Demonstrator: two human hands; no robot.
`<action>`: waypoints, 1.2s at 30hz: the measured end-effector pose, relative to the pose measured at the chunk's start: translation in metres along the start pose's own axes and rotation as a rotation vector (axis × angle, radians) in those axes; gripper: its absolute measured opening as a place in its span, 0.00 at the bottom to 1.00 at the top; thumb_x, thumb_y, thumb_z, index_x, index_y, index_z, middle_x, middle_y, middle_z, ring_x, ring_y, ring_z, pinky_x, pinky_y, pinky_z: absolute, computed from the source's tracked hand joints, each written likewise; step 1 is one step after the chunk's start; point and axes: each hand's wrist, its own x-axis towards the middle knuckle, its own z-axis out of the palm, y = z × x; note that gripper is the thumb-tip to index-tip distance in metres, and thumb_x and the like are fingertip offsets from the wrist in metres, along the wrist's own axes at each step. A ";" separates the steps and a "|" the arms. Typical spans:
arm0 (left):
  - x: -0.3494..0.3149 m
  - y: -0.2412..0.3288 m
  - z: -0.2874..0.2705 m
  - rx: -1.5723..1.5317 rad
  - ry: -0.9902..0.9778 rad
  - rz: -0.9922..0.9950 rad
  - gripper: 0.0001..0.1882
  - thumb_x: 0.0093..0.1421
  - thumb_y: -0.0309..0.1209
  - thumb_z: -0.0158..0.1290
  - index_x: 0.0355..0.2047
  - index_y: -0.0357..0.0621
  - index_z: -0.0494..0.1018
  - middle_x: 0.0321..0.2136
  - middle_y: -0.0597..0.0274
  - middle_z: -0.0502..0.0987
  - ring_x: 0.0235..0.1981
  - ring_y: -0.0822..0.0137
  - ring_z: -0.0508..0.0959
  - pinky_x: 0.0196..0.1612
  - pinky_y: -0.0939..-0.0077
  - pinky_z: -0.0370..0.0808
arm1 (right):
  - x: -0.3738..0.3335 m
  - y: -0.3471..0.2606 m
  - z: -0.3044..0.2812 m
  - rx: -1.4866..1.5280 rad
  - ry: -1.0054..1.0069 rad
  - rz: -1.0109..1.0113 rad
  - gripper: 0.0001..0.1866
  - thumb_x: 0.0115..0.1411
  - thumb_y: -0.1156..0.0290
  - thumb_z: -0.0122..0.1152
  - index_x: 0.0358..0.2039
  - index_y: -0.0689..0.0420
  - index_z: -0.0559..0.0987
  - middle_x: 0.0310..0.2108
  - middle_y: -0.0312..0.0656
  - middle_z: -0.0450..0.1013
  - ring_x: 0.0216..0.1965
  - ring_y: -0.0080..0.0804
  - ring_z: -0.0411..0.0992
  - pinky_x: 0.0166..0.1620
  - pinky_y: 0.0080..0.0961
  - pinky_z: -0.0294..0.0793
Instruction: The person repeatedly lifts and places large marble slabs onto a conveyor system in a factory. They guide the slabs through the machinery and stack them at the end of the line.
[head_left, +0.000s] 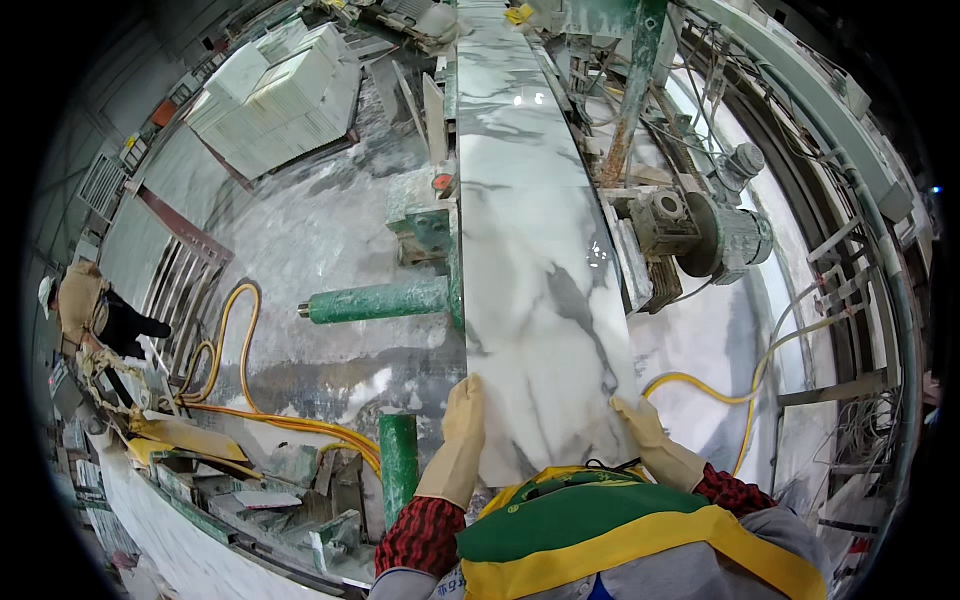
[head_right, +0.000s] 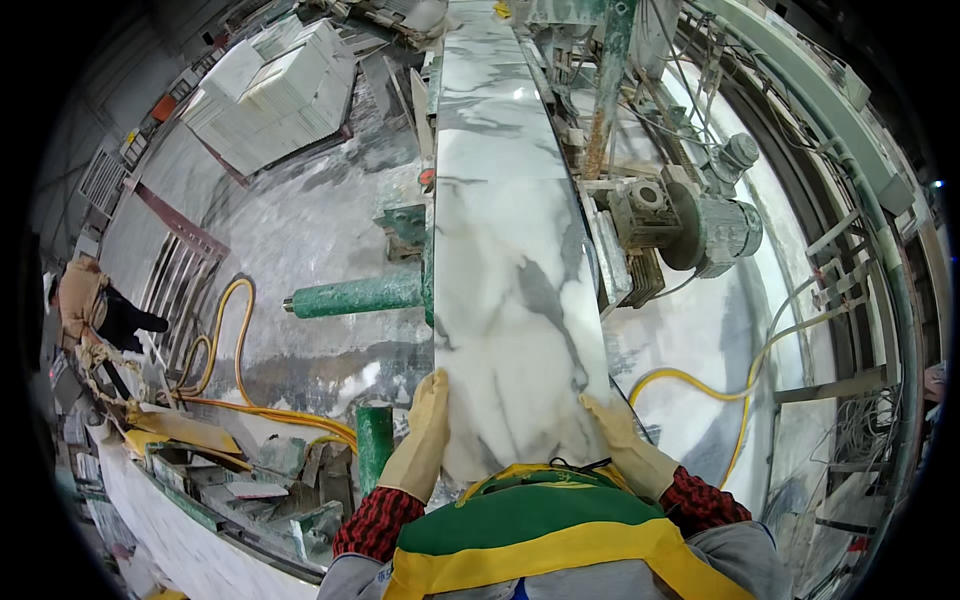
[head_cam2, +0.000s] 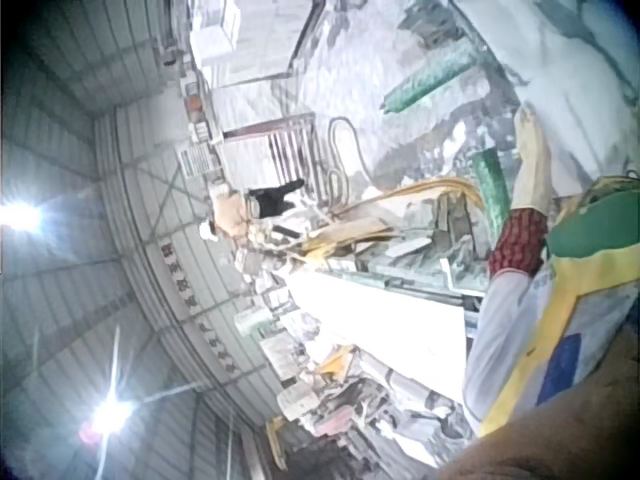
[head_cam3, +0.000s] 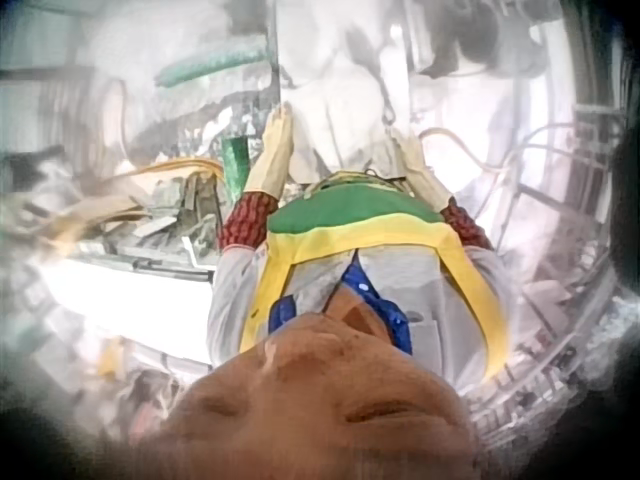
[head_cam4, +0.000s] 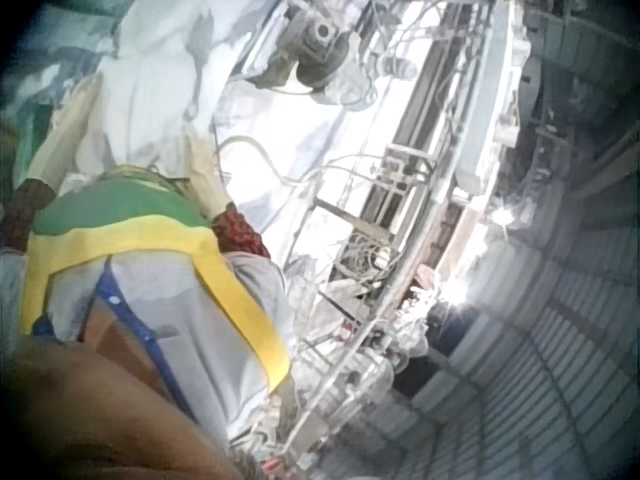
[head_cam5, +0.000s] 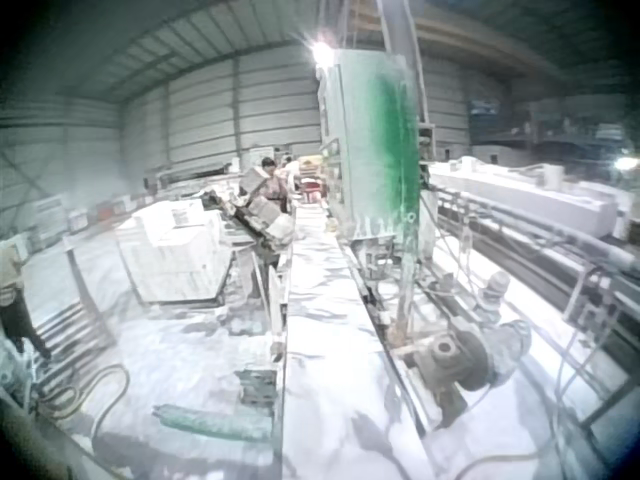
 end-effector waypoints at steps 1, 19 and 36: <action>0.003 -0.002 0.001 0.020 0.007 0.006 0.37 0.75 0.62 0.36 0.70 0.52 0.69 0.69 0.51 0.70 0.68 0.45 0.71 0.71 0.57 0.64 | -0.001 -0.002 0.002 -0.015 0.006 0.029 0.17 0.69 0.59 0.68 0.49 0.60 0.83 0.40 0.33 0.80 0.39 0.22 0.75 0.43 0.25 0.76; 0.004 0.019 0.005 -0.059 -0.063 -0.087 0.35 0.73 0.61 0.40 0.68 0.53 0.69 0.69 0.51 0.70 0.66 0.45 0.72 0.68 0.59 0.68 | -0.004 -0.059 0.010 0.082 -0.008 0.163 0.18 0.68 0.58 0.68 0.50 0.58 0.81 0.41 0.32 0.77 0.42 0.24 0.73 0.47 0.27 0.75; -0.062 -0.090 0.010 -1.082 -0.697 -0.243 0.30 0.80 0.50 0.42 0.71 0.41 0.62 0.65 0.48 0.71 0.61 0.47 0.78 0.62 0.51 0.81 | 0.030 -0.025 0.005 0.164 -0.035 0.178 0.20 0.65 0.59 0.72 0.51 0.59 0.81 0.41 0.31 0.77 0.42 0.23 0.73 0.46 0.28 0.74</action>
